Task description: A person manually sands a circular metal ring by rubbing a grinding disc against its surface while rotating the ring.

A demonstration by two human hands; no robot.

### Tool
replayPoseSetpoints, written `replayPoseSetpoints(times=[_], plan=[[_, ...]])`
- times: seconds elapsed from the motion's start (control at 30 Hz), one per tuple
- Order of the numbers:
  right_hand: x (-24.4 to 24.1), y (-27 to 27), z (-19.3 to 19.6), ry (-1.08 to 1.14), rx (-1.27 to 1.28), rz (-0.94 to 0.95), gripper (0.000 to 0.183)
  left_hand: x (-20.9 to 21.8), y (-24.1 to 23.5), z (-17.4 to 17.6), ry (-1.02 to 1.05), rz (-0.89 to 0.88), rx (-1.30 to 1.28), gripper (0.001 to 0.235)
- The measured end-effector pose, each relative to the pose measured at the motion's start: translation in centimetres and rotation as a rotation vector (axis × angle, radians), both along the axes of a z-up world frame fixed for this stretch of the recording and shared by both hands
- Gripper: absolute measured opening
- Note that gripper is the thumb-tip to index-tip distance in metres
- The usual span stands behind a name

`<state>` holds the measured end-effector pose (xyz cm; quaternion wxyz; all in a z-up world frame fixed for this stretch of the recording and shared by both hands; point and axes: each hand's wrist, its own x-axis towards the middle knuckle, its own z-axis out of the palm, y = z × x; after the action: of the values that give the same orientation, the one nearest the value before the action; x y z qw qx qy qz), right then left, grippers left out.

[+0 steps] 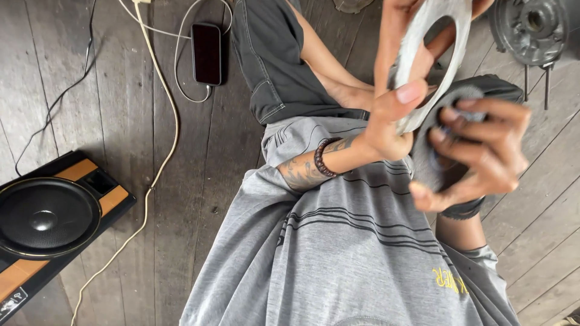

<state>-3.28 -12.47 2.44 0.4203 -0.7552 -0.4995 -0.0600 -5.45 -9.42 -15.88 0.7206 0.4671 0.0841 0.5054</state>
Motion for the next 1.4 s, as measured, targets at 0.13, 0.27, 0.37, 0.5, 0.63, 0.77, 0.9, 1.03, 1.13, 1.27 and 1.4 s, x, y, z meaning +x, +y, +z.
replayPoseSetpoints(times=[0.13,0.27,0.37,0.5,0.63,0.77,0.9,1.03,1.13,1.27,1.4], plan=[[1.7,0.3,-1.3,-0.071,0.023,-0.039,0.059,0.2,7.5,11.9,-0.229,-0.476,-0.639,0.098],[0.9,-0.5,-2.2,-0.058,0.011,0.036,0.070,-0.2,8.2,12.7,-0.214,-0.472,-0.734,0.106],[2.0,0.1,-2.5,-0.109,0.009,0.056,0.071,-0.4,3.7,5.3,-0.121,-0.184,-0.369,0.079],[-0.8,0.5,-1.5,-0.111,-0.056,0.051,0.065,-2.2,2.0,5.6,0.250,0.313,-0.080,0.041],[1.5,0.6,-2.0,-0.110,-0.072,0.109,0.058,-0.1,10.1,15.8,-0.246,-0.340,-1.406,0.129],[0.8,0.4,-2.1,-0.168,-0.090,0.123,0.069,0.9,8.5,11.4,-0.368,-0.392,-1.259,0.114],[2.7,0.6,-2.8,-0.104,-0.133,0.122,0.067,0.7,5.5,7.6,-0.500,-0.452,-1.072,0.096],[-0.2,1.7,-1.8,-0.161,-0.190,0.025,0.064,-2.2,2.4,3.1,0.123,0.071,-0.092,0.037],[0.6,0.6,-3.0,-0.146,-0.101,0.069,0.074,-1.7,5.2,6.8,0.142,0.079,-0.055,0.038],[0.4,0.4,-2.3,-0.173,-0.089,0.033,0.065,-1.1,12.5,15.8,-0.436,-0.519,-1.609,0.128],[0.5,0.4,-1.7,-0.109,-0.091,-0.053,0.062,-0.7,12.8,16.2,-0.231,-0.598,-1.532,0.124]])
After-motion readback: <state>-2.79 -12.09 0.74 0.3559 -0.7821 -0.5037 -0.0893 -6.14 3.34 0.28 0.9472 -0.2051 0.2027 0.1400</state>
